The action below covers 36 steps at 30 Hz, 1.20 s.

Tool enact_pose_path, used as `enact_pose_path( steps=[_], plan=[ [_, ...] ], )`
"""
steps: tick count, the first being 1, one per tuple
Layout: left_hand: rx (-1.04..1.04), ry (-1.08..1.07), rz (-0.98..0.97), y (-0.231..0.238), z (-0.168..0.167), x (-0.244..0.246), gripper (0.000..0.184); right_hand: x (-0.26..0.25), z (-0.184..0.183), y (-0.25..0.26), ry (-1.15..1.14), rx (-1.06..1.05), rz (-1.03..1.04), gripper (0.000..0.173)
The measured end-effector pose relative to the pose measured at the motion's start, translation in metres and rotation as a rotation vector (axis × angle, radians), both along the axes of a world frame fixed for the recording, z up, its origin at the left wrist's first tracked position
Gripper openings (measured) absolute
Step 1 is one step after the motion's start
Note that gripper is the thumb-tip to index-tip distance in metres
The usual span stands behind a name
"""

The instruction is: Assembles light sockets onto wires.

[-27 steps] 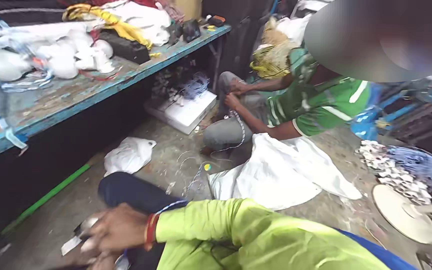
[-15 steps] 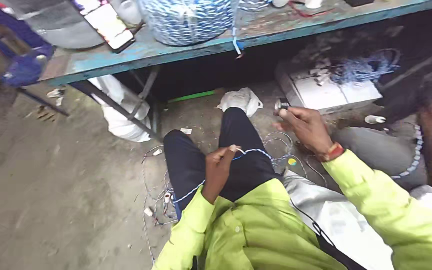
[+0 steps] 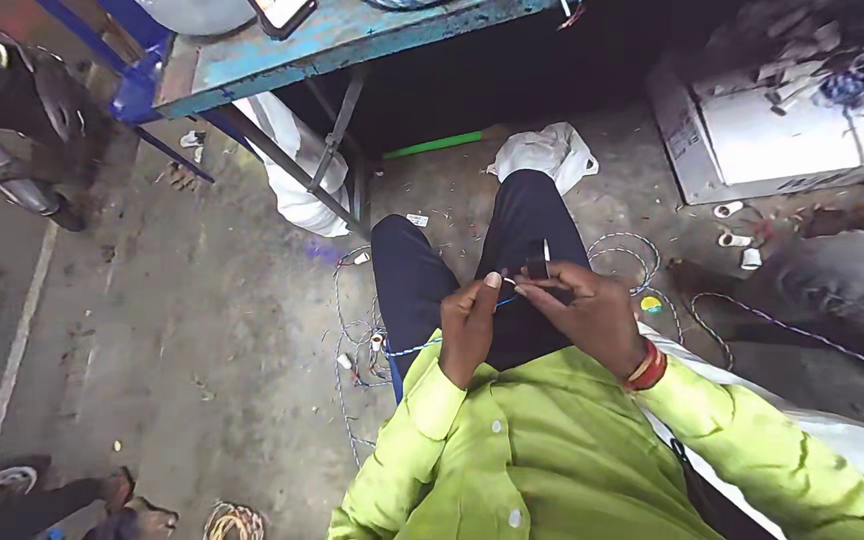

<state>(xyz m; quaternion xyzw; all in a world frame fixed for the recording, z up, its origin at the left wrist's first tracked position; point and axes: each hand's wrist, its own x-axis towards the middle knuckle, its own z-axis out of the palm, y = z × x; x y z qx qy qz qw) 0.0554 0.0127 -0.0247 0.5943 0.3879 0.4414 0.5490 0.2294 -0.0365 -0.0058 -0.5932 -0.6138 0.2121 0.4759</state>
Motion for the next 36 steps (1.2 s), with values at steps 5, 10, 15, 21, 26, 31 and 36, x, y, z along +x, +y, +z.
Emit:
enact_pose_path(
  steps=[5,10,15,21,26,31,36],
  plan=[
    [0.128,0.11,-0.022,-0.008,0.003,-0.001,0.034,0.0,-0.002,0.002,0.137,-0.053,0.016,0.027],
    [0.205,0.401,-0.019,-0.009,0.011,-0.002,0.039,-0.002,0.005,0.0,0.261,-0.104,0.011,0.024],
    [0.196,0.487,-0.069,-0.01,0.018,-0.002,0.066,0.002,0.004,0.0,0.293,-0.241,-0.014,0.025],
    [0.614,0.506,0.014,-0.014,0.006,-0.008,0.02,0.005,0.013,0.0,0.24,-0.331,0.032,0.024],
    [0.565,0.591,-0.084,-0.013,0.005,-0.014,0.024,0.005,0.013,-0.002,0.212,-0.323,0.115,0.021],
    [0.228,0.474,-0.33,-0.002,0.022,-0.03,0.022,0.012,0.004,0.003,0.095,-0.148,0.174,0.021],
    [-0.305,0.157,-0.329,0.007,0.031,-0.043,0.014,0.017,-0.003,0.017,0.163,-0.058,0.297,0.026]
  ],
)
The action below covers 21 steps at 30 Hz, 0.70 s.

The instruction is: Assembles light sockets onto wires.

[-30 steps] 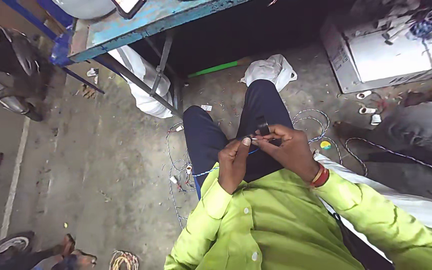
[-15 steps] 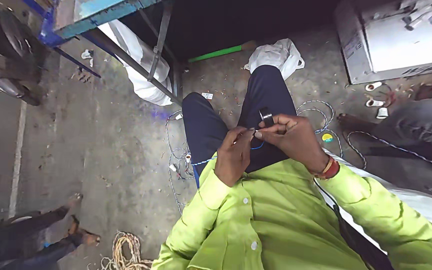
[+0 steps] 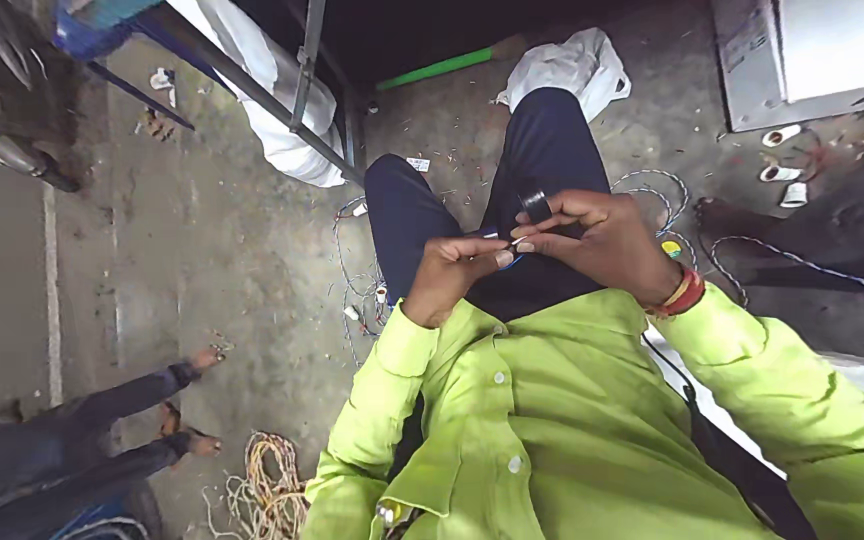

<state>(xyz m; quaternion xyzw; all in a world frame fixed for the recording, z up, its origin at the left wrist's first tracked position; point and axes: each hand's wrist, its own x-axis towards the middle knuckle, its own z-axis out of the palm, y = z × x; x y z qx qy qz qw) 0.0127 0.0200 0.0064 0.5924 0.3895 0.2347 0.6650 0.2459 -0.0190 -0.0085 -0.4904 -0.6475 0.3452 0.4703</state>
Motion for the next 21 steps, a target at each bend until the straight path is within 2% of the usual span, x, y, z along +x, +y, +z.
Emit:
enact_pose_path(
  steps=[4,5,9,11,13,14,16,18,21],
  plan=[
    [-0.228,-0.125,0.116,0.002,-0.002,0.002,0.014,0.017,-0.013,0.012,-0.017,-0.114,0.093,0.053],
    [-0.27,-0.146,0.146,0.004,-0.001,0.001,0.014,0.023,-0.016,0.013,-0.034,-0.162,0.107,0.052],
    [-0.324,-0.232,0.221,0.016,-0.003,-0.006,0.013,0.046,-0.01,0.011,-0.012,-0.278,0.08,0.024],
    [-0.244,-0.163,0.104,0.022,-0.007,-0.011,0.027,0.057,-0.001,0.012,0.027,-0.27,0.005,0.022],
    [-0.16,-0.022,-0.113,0.026,-0.009,-0.015,0.047,0.067,0.009,0.015,0.04,-0.215,-0.068,0.024],
    [-0.117,0.03,-0.187,0.026,-0.008,-0.016,0.047,0.071,0.015,0.016,0.018,-0.189,-0.075,0.025],
    [0.007,0.087,-0.265,0.027,-0.004,-0.027,0.033,0.077,0.03,0.016,-0.099,-0.184,-0.019,0.024],
    [0.174,0.103,-0.281,0.038,0.01,-0.053,0.025,0.084,0.042,0.015,-0.179,-0.249,0.145,0.019],
    [0.326,0.219,-0.256,0.061,0.059,-0.116,0.019,0.097,0.05,0.016,-0.043,-0.383,0.349,0.016]
  ],
)
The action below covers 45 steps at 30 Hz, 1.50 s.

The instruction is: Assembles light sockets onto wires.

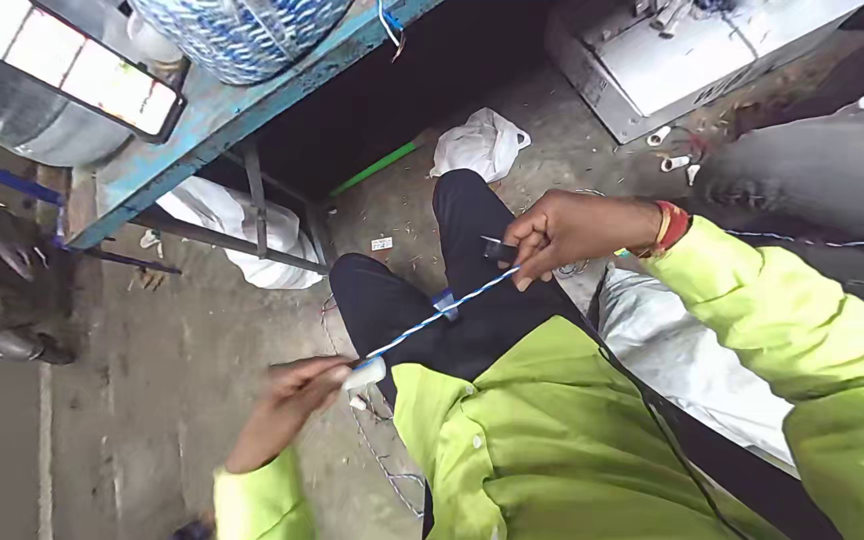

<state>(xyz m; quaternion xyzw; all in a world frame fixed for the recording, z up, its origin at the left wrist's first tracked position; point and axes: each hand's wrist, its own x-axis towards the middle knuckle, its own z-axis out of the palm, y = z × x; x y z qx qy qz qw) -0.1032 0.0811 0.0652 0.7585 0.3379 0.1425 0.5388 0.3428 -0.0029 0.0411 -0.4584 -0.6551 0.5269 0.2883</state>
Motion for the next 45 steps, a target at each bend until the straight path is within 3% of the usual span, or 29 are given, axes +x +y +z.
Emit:
enact_pose_path(
  steps=[3,7,10,17,22,26,29,31,33,37,40,42,45],
  plan=[
    [0.058,0.128,0.078,0.016,0.041,-0.069,0.018,0.019,-0.005,0.007,0.127,-0.071,0.039,0.013],
    [0.085,0.314,0.338,0.033,0.037,-0.148,0.018,0.036,-0.027,0.018,0.174,-0.118,0.005,0.017],
    [0.046,0.396,0.517,0.03,-0.006,-0.184,0.018,0.034,-0.048,0.019,0.149,-0.201,-0.065,0.02],
    [0.042,0.425,0.601,0.017,-0.156,-0.202,0.022,0.026,-0.085,0.01,0.219,-0.137,-0.074,0.024],
    [-0.007,0.455,0.691,0.01,-0.207,-0.191,0.027,0.014,-0.079,0.011,0.251,-0.106,-0.118,0.032],
    [0.068,0.637,0.656,0.013,-0.208,-0.158,0.038,0.003,-0.081,0.013,0.351,-0.1,-0.131,0.035],
    [0.281,0.303,0.724,0.003,-0.174,-0.085,0.035,-0.008,-0.09,0.013,0.414,-0.133,-0.139,0.036],
    [0.358,0.02,0.55,-0.005,-0.143,-0.024,0.03,-0.013,-0.096,0.014,0.448,-0.139,-0.126,0.036],
    [0.331,-0.116,0.341,-0.008,-0.113,0.036,0.03,-0.016,-0.1,0.015,0.482,-0.133,-0.135,0.037],
    [0.196,-0.092,0.056,-0.008,-0.086,0.125,0.03,-0.024,-0.101,0.015,0.591,-0.108,-0.104,0.036],
    [0.105,0.031,-0.043,-0.004,-0.083,0.157,0.028,-0.038,-0.088,0.016,0.555,-0.109,-0.131,0.031],
    [0.011,0.055,-0.05,0.003,-0.083,0.16,0.032,-0.042,-0.075,0.022,0.427,-0.089,-0.258,0.028],
    [-0.142,-0.046,0.018,0.009,-0.089,0.142,0.028,-0.037,-0.054,0.044,0.23,0.213,-0.579,0.031]
  ],
)
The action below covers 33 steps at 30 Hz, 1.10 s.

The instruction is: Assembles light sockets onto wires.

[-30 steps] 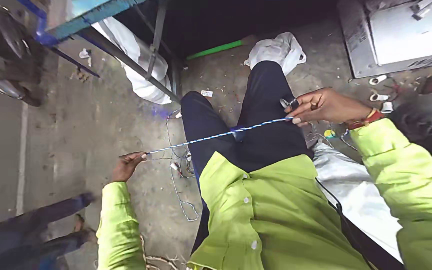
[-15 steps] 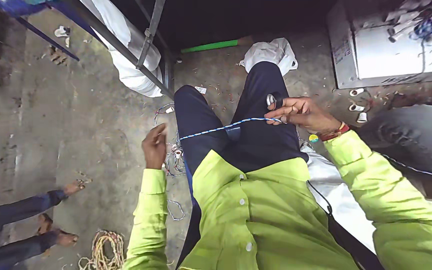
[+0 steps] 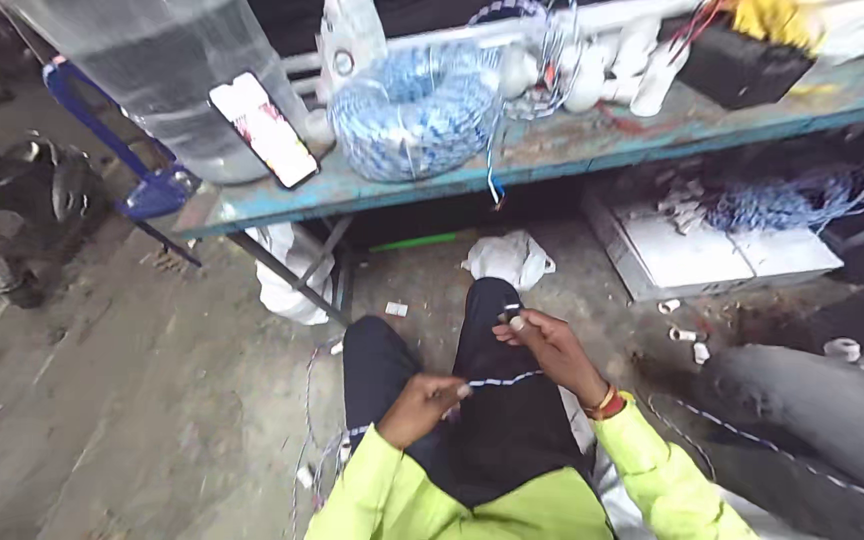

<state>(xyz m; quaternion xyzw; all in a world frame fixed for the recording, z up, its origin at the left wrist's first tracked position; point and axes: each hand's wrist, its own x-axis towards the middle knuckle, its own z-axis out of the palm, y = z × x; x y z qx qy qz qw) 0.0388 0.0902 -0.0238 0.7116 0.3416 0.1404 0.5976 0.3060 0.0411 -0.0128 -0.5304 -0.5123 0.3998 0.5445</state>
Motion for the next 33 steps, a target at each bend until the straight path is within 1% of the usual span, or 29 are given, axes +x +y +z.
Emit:
enact_pose_path(
  steps=[2,3,4,6,8,10,11,13,14,16,18,19,20,21,22,23,24,26,27,28,30,31,32,33],
  plan=[
    [-0.14,-0.077,0.096,0.001,-0.011,-0.013,0.022,0.017,0.028,0.021,-0.153,0.228,-0.303,0.034],
    [-0.211,-0.1,0.139,-0.001,-0.017,-0.018,0.022,0.029,0.047,0.031,-0.283,0.303,-0.447,0.036],
    [-0.262,-0.112,0.161,-0.003,-0.022,-0.022,0.023,0.043,0.069,0.04,-0.442,0.332,-0.566,0.04],
    [-0.302,-0.098,0.187,-0.011,-0.031,-0.025,0.022,0.068,0.111,0.063,-0.716,0.323,-0.697,0.043],
    [-0.274,-0.079,0.181,-0.018,-0.038,-0.025,0.016,0.094,0.139,0.1,-0.892,0.289,-0.717,0.04],
    [-0.276,-0.08,0.186,-0.018,-0.044,-0.021,0.016,0.121,0.154,0.142,-1.078,0.127,-0.616,0.033],
    [-0.29,-0.1,0.227,-0.015,-0.045,-0.018,0.016,0.132,0.157,0.161,-1.147,0.032,-0.547,0.03],
    [-0.349,-0.179,0.377,-0.008,-0.048,-0.011,0.016,0.149,0.154,0.195,-1.205,-0.138,-0.45,0.028],
    [-0.401,-0.224,0.466,-0.003,-0.049,-0.008,0.018,0.155,0.152,0.206,-1.223,-0.183,-0.429,0.026],
    [-0.501,-0.283,0.658,0.005,-0.05,-0.006,0.02,0.158,0.151,0.215,-1.186,-0.182,-0.447,0.029],
    [-0.571,-0.328,0.813,0.011,-0.051,-0.005,0.023,0.147,0.157,0.2,-1.039,-0.11,-0.532,0.044],
    [-0.595,-0.356,0.86,0.011,-0.052,-0.006,0.024,0.139,0.155,0.187,-0.966,-0.046,-0.586,0.047],
    [-0.611,-0.381,0.882,0.011,-0.052,-0.009,0.025,0.132,0.146,0.172,-0.91,0.045,-0.641,0.046],
    [-0.617,-0.408,0.885,0.01,-0.054,-0.014,0.027,0.124,0.13,0.154,-0.869,0.142,-0.682,0.041],
    [-0.616,-0.439,0.868,0.01,-0.054,-0.018,0.03,0.116,0.112,0.134,-0.841,0.207,-0.675,0.035],
    [-0.609,-0.477,0.833,0.01,-0.056,-0.021,0.034,0.111,0.093,0.112,-0.857,0.218,-0.611,0.029],
    [-0.608,-0.506,0.773,0.009,-0.059,-0.024,0.038,0.107,0.076,0.083,-0.911,0.11,-0.489,0.026],
    [-0.612,-0.556,0.641,0.004,-0.062,-0.023,0.041,0.111,0.05,0.022,-1.083,-0.241,-0.176,0.023],
    [-0.606,-0.563,0.594,0.002,-0.061,-0.021,0.04,0.116,0.044,-0.007,-1.151,-0.405,-0.034,0.019],
    [-0.581,-0.555,0.554,0.001,-0.06,-0.015,0.039,0.123,0.046,-0.034,-1.202,-0.573,0.064,0.02],
    [-0.546,-0.519,0.469,0.002,-0.06,-0.003,0.036,0.143,0.068,-0.085,-1.248,-0.872,0.109,0.022],
    [-0.539,-0.484,0.425,0.002,-0.059,0.002,0.034,0.157,0.081,-0.11,-1.242,-0.972,0.062,0.024],
    [-0.536,-0.443,0.384,0.003,-0.06,0.008,0.033,0.173,0.094,-0.138,-1.223,-1.016,-0.01,0.024],
    [-0.537,-0.399,0.351,0.002,-0.06,0.014,0.032,0.19,0.104,-0.169,-1.21,-0.988,-0.1,0.021]
  ],
)
